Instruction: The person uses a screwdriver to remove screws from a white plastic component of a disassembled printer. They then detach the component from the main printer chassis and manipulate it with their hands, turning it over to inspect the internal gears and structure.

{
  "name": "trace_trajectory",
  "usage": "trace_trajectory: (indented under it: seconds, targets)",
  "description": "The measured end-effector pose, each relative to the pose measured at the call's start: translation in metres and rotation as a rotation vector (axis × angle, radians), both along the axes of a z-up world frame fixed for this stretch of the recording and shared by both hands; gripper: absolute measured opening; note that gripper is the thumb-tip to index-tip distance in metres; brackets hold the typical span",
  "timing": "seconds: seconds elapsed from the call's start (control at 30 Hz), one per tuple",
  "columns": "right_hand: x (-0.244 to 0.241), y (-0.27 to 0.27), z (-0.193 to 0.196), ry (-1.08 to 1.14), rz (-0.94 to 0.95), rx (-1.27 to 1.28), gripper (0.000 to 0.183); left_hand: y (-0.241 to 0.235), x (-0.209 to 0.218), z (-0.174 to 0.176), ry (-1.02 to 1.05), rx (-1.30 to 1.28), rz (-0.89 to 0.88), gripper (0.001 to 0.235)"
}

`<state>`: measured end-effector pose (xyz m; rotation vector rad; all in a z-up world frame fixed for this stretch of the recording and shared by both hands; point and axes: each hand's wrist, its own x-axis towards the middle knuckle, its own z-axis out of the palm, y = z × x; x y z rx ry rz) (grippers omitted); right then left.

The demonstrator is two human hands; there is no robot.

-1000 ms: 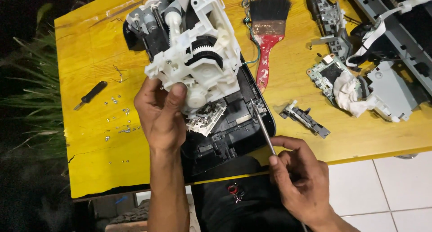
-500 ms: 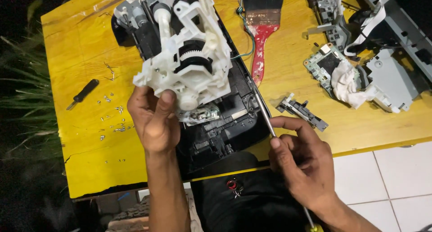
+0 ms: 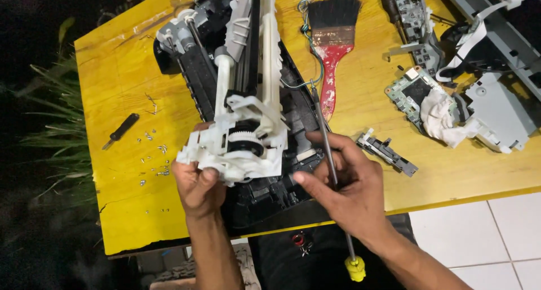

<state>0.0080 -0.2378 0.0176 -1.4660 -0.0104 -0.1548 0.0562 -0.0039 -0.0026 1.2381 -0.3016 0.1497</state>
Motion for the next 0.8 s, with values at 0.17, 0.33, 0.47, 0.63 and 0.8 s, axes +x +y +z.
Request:
trace_trajectory:
  seconds: [0.17, 0.33, 0.47, 0.63, 0.8]
  targets:
    - [-0.006, -0.002, -0.012, 0.127, 0.029, 0.019, 0.073, -0.002, -0.013, 0.006, -0.041, 0.199, 0.041, 0.062]
    - [-0.014, -0.002, -0.024, 0.143, 0.031, -0.044, 0.084, -0.002, -0.026, 0.012, -0.04, 0.457, 0.039, 0.065]
    - [-0.018, 0.0, -0.025, 0.233, -0.006, -0.135, 0.096, -0.007, -0.031, 0.019, -0.029, 0.501, 0.018, 0.065]
    - [-0.021, -0.001, -0.036, 0.223, -0.014, -0.26, 0.091, -0.006, -0.034, 0.015, -0.021, 0.541, -0.011, 0.066]
    - [-0.025, -0.002, -0.05, 0.046, -0.021, -0.322, 0.088, -0.004, -0.037, 0.013, -0.003, 0.514, -0.006, 0.068]
